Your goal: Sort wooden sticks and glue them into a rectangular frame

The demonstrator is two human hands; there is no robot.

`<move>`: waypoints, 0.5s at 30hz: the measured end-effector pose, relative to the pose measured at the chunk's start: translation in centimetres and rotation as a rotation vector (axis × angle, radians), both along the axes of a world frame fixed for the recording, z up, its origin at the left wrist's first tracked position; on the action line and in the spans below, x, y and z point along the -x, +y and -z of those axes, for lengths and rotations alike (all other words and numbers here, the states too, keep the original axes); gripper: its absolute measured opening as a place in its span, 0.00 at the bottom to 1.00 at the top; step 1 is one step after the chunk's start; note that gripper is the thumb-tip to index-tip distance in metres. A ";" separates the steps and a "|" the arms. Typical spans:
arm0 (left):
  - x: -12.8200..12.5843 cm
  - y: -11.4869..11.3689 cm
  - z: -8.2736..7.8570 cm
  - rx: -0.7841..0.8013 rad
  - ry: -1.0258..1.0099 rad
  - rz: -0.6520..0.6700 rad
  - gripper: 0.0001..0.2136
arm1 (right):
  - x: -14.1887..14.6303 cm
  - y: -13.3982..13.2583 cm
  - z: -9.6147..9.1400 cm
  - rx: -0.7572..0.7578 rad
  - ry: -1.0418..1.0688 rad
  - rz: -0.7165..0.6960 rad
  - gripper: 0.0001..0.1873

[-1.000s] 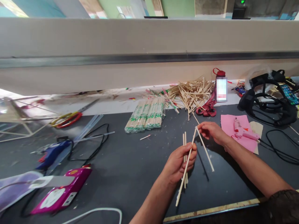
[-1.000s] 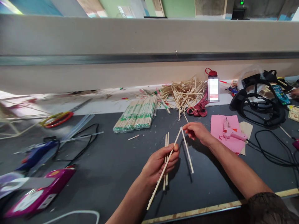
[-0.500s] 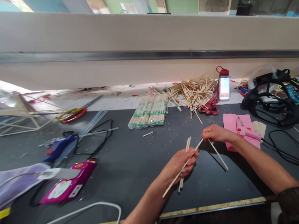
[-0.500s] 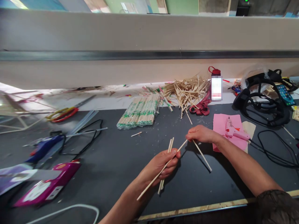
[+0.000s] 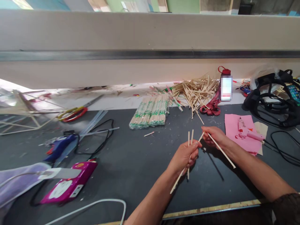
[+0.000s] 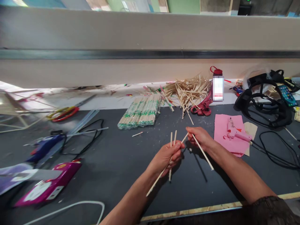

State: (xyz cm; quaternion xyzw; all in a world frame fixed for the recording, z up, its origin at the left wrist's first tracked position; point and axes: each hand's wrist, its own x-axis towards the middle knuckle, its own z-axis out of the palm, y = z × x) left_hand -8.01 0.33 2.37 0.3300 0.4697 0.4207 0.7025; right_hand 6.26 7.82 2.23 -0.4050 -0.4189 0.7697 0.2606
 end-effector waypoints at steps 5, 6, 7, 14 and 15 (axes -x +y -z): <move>-1.3 -1.4 -0.7 0.095 -0.242 -0.083 0.19 | 0.3 1.0 0.3 -0.039 -0.008 0.127 0.21; -1.4 -2.0 -0.8 0.094 -0.237 -0.094 0.18 | 0.0 1.6 0.4 -0.113 -0.100 0.194 0.21; -1.4 -2.5 -0.9 0.092 -0.224 -0.096 0.17 | -0.4 2.1 0.4 -0.197 -0.199 0.260 0.20; -0.3 -2.8 0.1 0.133 -0.041 -0.128 0.17 | -3.0 1.5 -0.5 -0.333 -0.331 -0.043 0.12; -0.1 -2.4 0.2 0.126 -0.006 -0.117 0.18 | -2.9 0.9 -0.7 -0.341 -0.309 -0.102 0.13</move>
